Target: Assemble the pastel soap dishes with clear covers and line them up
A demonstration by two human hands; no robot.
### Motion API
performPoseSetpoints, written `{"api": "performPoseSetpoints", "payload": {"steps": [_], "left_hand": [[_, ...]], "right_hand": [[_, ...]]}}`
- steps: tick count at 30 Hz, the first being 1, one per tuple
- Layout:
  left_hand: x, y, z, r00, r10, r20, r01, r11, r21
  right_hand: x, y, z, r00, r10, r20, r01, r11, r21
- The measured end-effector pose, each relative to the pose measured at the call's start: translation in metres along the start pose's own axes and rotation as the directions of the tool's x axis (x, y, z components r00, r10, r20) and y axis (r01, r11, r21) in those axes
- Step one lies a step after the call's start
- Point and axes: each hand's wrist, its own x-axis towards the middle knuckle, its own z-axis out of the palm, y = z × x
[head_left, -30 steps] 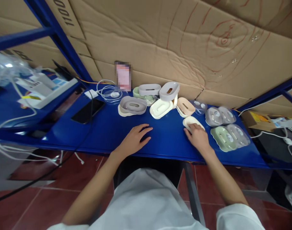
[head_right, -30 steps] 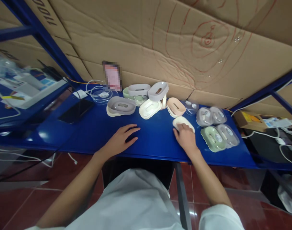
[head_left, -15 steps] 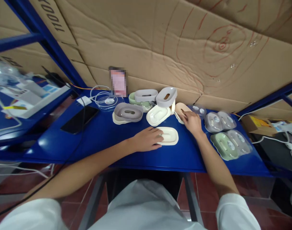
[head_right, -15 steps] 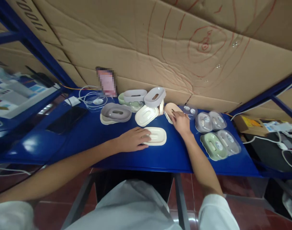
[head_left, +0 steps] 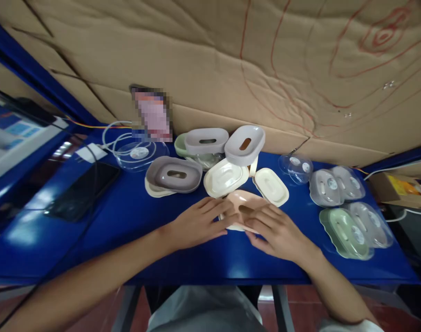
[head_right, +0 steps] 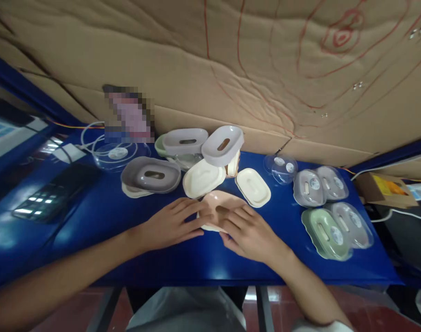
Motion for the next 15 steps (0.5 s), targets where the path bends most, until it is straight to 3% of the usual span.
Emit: {"api": "performPoseSetpoints", "payload": {"steps": [4, 9, 15], "left_hand": [[0.002, -0.003, 0.000, 1.000, -0.001, 0.011, 0.001, 0.999, -0.034], [0.001, -0.002, -0.001, 0.998, 0.057, 0.001, -0.057, 0.998, -0.042], [0.003, -0.005, -0.002, 0.996, 0.090, -0.024, -0.093, 0.988, -0.127]], "right_hand": [[0.001, 0.004, 0.014, 0.998, 0.008, 0.067, -0.012, 0.999, 0.053], [0.000, 0.005, 0.019, 0.989, -0.020, 0.147, 0.022, 1.000, -0.014], [0.004, 0.001, 0.023, 0.992, -0.038, 0.123, 0.038, 0.999, 0.009]]}}
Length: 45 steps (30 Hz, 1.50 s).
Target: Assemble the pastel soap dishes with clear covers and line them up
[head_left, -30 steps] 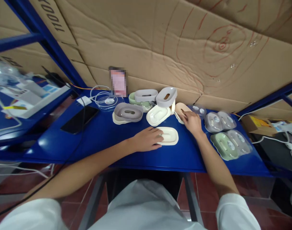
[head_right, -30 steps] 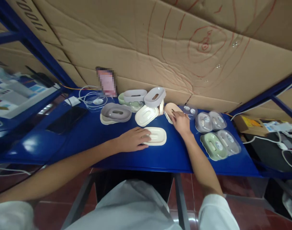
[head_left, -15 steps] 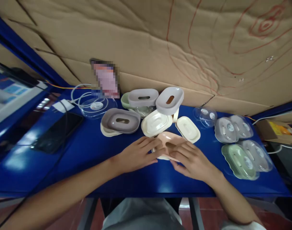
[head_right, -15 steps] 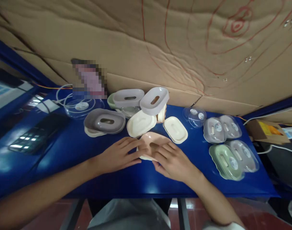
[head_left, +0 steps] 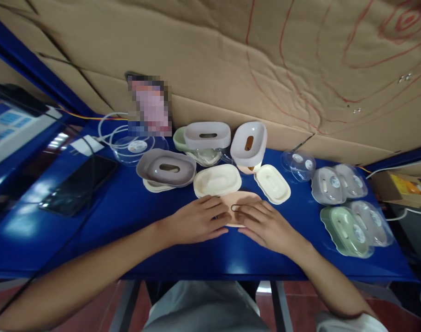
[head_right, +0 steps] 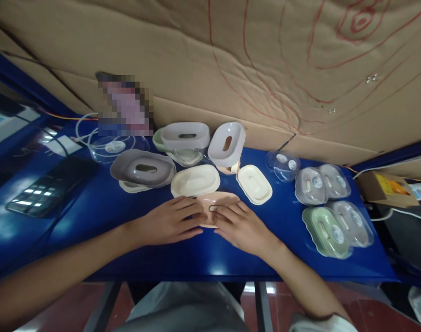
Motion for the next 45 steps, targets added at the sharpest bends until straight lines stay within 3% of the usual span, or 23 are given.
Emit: {"api": "performPoseSetpoints", "payload": {"steps": [4, 6, 8, 10, 13, 15, 18, 23, 28, 30, 33, 38, 41, 45], "left_hand": [[0.000, 0.000, -0.003, 0.995, -0.006, -0.103, 0.006, 1.000, 0.003], [-0.001, 0.001, -0.004, 0.992, -0.039, -0.121, 0.041, 0.999, 0.017], [-0.001, 0.001, -0.004, 0.992, -0.057, -0.112, 0.058, 0.998, 0.010], [-0.001, 0.001, -0.002, 0.995, -0.042, -0.095, 0.041, 0.999, -0.010], [0.000, 0.003, 0.001, 0.997, -0.004, -0.081, 0.003, 1.000, -0.008], [0.000, 0.005, 0.002, 0.997, 0.010, -0.079, -0.010, 1.000, 0.006], [-0.001, 0.006, 0.002, 0.997, 0.017, -0.071, -0.016, 1.000, 0.016], [-0.003, 0.005, 0.001, 0.999, -0.014, -0.051, 0.014, 1.000, 0.002], [-0.004, 0.003, -0.002, 0.998, -0.043, -0.034, 0.042, 0.999, -0.017], [-0.004, 0.003, -0.003, 0.998, -0.056, -0.024, 0.055, 0.998, -0.031], [-0.005, 0.004, -0.004, 0.994, -0.107, -0.015, 0.107, 0.994, -0.026], [-0.008, 0.003, 0.000, 0.986, -0.146, -0.074, 0.143, 0.989, -0.046], [-0.007, 0.001, 0.002, 0.987, -0.147, -0.069, 0.140, 0.986, -0.095], [-0.005, -0.003, 0.002, 0.985, -0.168, -0.042, 0.159, 0.973, -0.167]], "right_hand": [[-0.007, 0.016, -0.007, 0.981, -0.025, -0.192, 0.028, 0.999, 0.016], [-0.016, 0.035, -0.013, 0.933, 0.129, -0.335, -0.151, 0.988, -0.039], [-0.026, 0.060, -0.018, 0.817, 0.378, -0.435, -0.459, 0.884, -0.093], [-0.036, 0.086, -0.017, 0.651, 0.596, -0.471, -0.724, 0.673, -0.150], [-0.047, 0.116, -0.006, 0.456, 0.775, -0.437, -0.889, 0.415, -0.190], [-0.050, 0.127, 0.002, 0.384, 0.829, -0.405, -0.923, 0.358, -0.143], [-0.052, 0.135, 0.010, 0.352, 0.841, -0.410, -0.926, 0.378, -0.020], [-0.052, 0.141, 0.008, 0.394, 0.760, -0.518, -0.832, 0.534, 0.150], [-0.051, 0.122, -0.021, 0.419, 0.671, -0.612, -0.746, 0.639, 0.189], [-0.048, 0.098, -0.038, 0.484, 0.617, -0.620, -0.689, 0.706, 0.164], [-0.041, 0.052, -0.059, 0.634, 0.537, -0.556, -0.579, 0.807, 0.118], [-0.029, -0.001, -0.059, 0.883, 0.337, -0.328, -0.306, 0.941, 0.144], [-0.022, -0.006, -0.046, 0.962, 0.182, -0.204, -0.139, 0.968, 0.209], [-0.019, -0.003, -0.029, 0.991, 0.125, -0.052, -0.107, 0.957, 0.269]]}}
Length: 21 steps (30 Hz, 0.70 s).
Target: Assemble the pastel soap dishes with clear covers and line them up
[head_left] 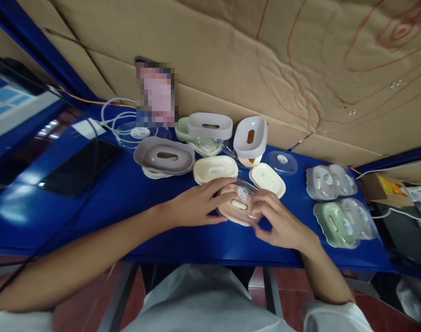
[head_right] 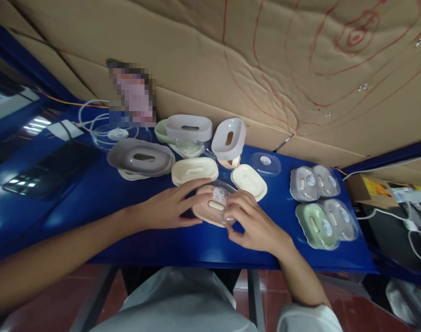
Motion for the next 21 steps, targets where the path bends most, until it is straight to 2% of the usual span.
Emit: {"api": "performPoseSetpoints", "payload": {"steps": [5, 10, 16, 21], "left_hand": [[-0.001, -0.003, 0.000, 0.999, 0.030, 0.029, -0.030, 0.999, 0.010], [-0.002, -0.002, 0.001, 0.999, 0.046, 0.021, -0.047, 0.997, 0.061], [0.001, -0.002, 0.001, 0.998, 0.068, 0.013, -0.069, 0.996, 0.063], [0.005, -0.002, 0.004, 0.998, 0.067, 0.007, -0.067, 0.998, -0.016]], "right_hand": [[0.003, 0.004, 0.012, 0.999, 0.042, 0.030, -0.041, 0.999, -0.019], [0.007, 0.000, 0.027, 0.990, 0.066, 0.124, -0.044, 0.984, -0.172], [-0.001, -0.018, 0.044, 0.982, 0.185, 0.047, -0.160, 0.932, -0.325], [-0.006, -0.025, 0.053, 0.969, 0.246, -0.011, -0.236, 0.912, -0.336]]}}
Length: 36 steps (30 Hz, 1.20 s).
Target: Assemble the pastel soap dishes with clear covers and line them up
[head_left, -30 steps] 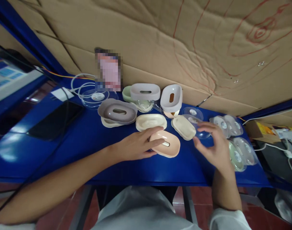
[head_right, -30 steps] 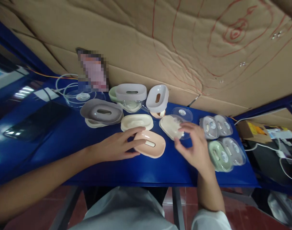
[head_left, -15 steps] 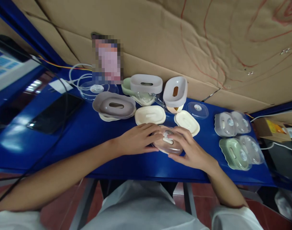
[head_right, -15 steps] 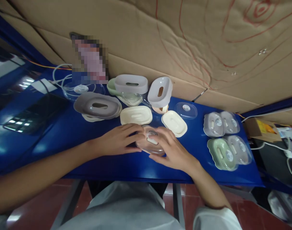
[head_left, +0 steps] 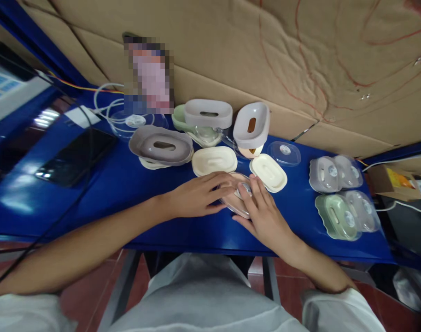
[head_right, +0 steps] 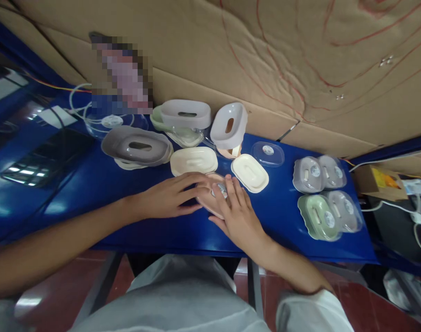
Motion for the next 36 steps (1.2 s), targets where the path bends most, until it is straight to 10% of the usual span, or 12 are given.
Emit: {"api": "performPoseSetpoints", "payload": {"steps": [36], "left_hand": [[-0.001, -0.004, 0.004, 0.991, 0.029, -0.129, -0.017, 0.996, 0.090]], "right_hand": [[0.010, 0.014, 0.001, 1.000, -0.005, 0.030, 0.003, 0.999, 0.048]]}}
